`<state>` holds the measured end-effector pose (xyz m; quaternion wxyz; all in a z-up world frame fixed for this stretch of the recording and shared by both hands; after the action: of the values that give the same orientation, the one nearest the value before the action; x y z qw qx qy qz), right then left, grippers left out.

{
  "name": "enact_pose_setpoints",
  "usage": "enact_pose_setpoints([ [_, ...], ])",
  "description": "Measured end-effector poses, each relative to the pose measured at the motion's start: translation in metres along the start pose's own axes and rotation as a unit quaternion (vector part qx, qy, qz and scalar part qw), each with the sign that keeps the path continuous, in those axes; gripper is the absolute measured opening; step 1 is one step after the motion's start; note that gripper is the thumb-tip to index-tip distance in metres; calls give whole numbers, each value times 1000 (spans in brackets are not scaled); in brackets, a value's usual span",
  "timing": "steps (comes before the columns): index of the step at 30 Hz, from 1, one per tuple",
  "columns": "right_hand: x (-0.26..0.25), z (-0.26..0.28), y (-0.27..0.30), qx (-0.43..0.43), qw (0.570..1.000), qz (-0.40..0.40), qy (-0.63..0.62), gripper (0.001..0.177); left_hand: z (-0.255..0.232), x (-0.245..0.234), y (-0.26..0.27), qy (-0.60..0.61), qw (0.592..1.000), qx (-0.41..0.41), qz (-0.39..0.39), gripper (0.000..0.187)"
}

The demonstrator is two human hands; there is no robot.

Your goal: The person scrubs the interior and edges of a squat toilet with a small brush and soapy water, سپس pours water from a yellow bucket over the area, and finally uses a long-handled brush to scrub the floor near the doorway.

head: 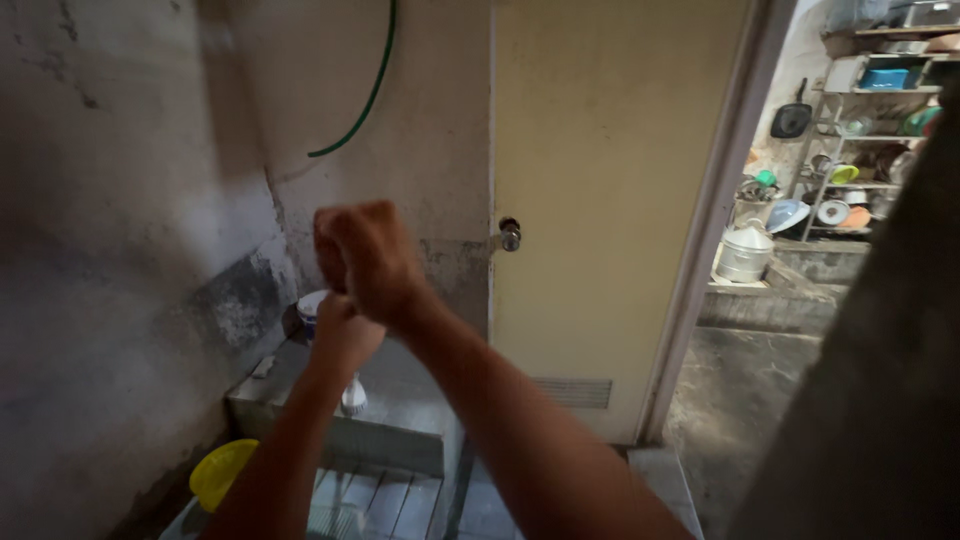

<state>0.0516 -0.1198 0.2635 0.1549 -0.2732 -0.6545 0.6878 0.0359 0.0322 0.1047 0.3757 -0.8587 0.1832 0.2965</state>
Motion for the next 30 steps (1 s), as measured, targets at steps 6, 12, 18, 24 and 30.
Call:
enact_pose_setpoints([
  [6, 12, -44, 37, 321, 909, 15, -266, 52, 27, 16, -17, -46, 988, 121, -79, 45],
  [12, 34, -51, 91, 274, 945, 55, -172, 58, 101, 51, -37, -86, 944, 282, -149, 52],
  [18, 4, -68, 9, 288, 914, 35, -285, 58, 69, 21, -67, -50, 996, 56, -47, 42],
  [24, 24, -88, 39, 313, 894, 18, -320, 55, 67, 15, -59, 35, 996, 39, -77, 39],
  [30, 53, -85, 82, 228, 943, 68, -233, 57, 100, 23, -48, 59, 987, 87, -125, 39],
])
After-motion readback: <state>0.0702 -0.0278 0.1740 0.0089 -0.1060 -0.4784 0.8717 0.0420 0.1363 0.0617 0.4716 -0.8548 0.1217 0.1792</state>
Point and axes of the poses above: each hand's wrist, its own y-axis away from the middle knuckle, its own x-axis out of the palm, z = x × y, the point moved 6 cm from there along -y, towards the middle knuckle, and after that the axes turned 7 degrees about x, right-handed, at the moved point
